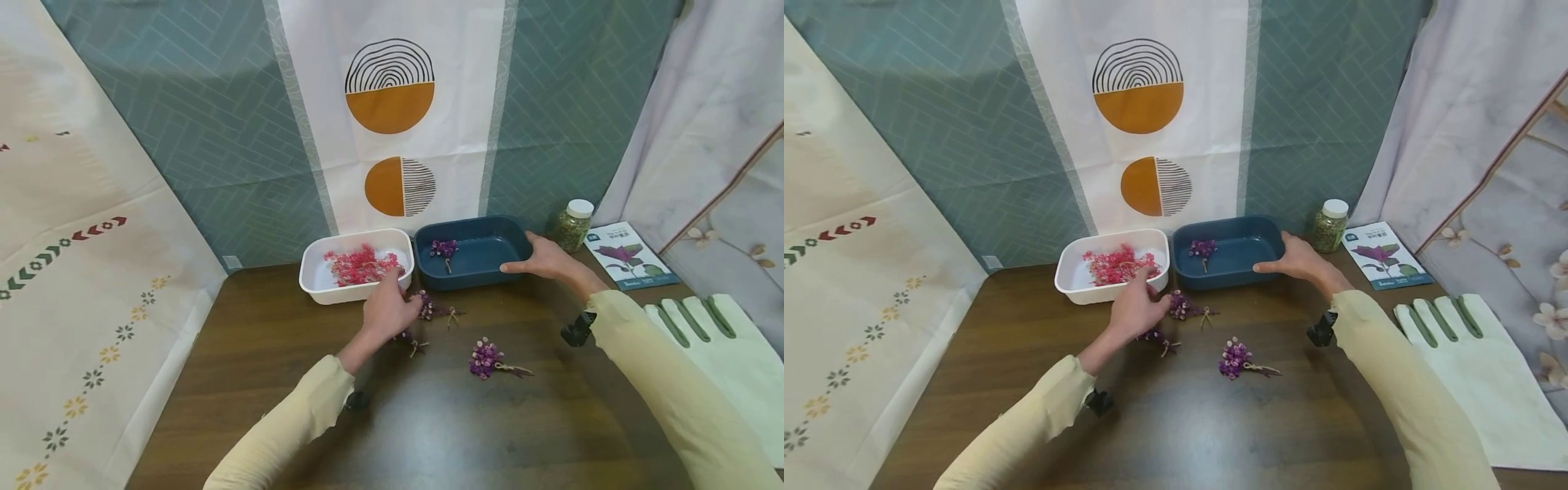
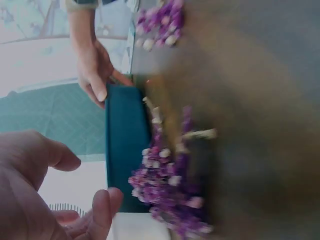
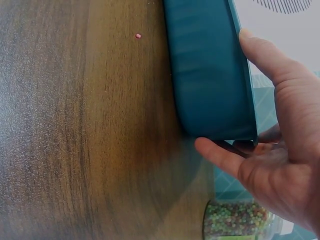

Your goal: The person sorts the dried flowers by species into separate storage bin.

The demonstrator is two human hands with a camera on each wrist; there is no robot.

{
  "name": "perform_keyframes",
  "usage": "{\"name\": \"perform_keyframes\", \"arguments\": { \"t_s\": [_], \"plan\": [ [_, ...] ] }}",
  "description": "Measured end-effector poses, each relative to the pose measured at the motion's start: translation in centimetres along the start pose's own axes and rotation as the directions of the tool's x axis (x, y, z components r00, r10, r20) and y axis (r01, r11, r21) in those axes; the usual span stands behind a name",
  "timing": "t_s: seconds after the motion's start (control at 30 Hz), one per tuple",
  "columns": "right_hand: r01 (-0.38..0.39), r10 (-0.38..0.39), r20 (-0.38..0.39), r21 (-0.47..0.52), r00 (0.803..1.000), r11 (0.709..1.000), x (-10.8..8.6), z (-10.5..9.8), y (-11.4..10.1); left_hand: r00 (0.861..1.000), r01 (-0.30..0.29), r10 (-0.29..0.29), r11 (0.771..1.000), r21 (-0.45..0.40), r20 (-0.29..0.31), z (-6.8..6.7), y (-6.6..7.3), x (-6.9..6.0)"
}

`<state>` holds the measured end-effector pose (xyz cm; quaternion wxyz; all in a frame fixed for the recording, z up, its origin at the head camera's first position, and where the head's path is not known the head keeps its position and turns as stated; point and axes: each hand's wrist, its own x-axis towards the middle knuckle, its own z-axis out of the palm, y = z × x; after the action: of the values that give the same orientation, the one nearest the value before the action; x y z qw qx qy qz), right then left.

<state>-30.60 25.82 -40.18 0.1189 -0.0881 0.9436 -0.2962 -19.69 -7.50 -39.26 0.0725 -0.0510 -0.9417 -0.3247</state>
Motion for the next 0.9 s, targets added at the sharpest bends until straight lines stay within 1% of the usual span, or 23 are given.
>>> {"name": "perform_keyframes", "arguments": {
  "t_s": [0.1,0.17,0.23,0.3,0.4,0.6,0.77,0.9],
  "plan": [
    [-0.005,0.004,-0.001,-0.005,1.0,1.0,-0.1,-0.1,0.1,0.997,0.057,-0.06,0.997,0.059,0.049,0.1,-1.2,-2.0],
    [-0.01,0.01,-0.003,-0.003,1.0,1.0,-0.1,-0.2,0.1,0.992,0.087,-0.096,0.991,0.099,0.086,0.4,-1.8,-3.1],
    [-0.013,0.013,-0.004,-0.001,1.0,1.0,-0.3,-0.2,0.1,0.986,0.107,-0.121,0.987,0.123,0.116,0.6,-2.4,-3.8],
    [-0.016,0.016,-0.002,0.004,1.0,1.0,-0.4,-0.2,0.0,0.982,0.122,-0.139,0.983,0.135,0.129,0.9,-2.8,-4.3],
    [-0.021,0.021,0.002,0.01,1.0,1.0,-0.5,-0.1,0.1,0.98,0.14,-0.157,0.981,0.134,0.124,1.3,-3.2,-4.5],
    [-0.023,0.023,0.001,0.018,1.0,1.0,-0.5,0.1,0.1,0.979,0.162,-0.177,0.977,0.143,0.104,2.3,-3.5,-4.4],
    [-0.022,0.022,-0.002,0.01,1.0,1.0,-0.3,0.1,0.1,0.981,0.159,-0.174,0.974,0.159,0.088,3.0,-3.7,-4.2],
    [-0.027,0.027,0.001,0.007,1.0,1.0,-0.1,0.2,0.0,0.983,0.155,-0.169,0.975,0.156,0.078,3.0,-3.6,-4.2]
  ]
}}
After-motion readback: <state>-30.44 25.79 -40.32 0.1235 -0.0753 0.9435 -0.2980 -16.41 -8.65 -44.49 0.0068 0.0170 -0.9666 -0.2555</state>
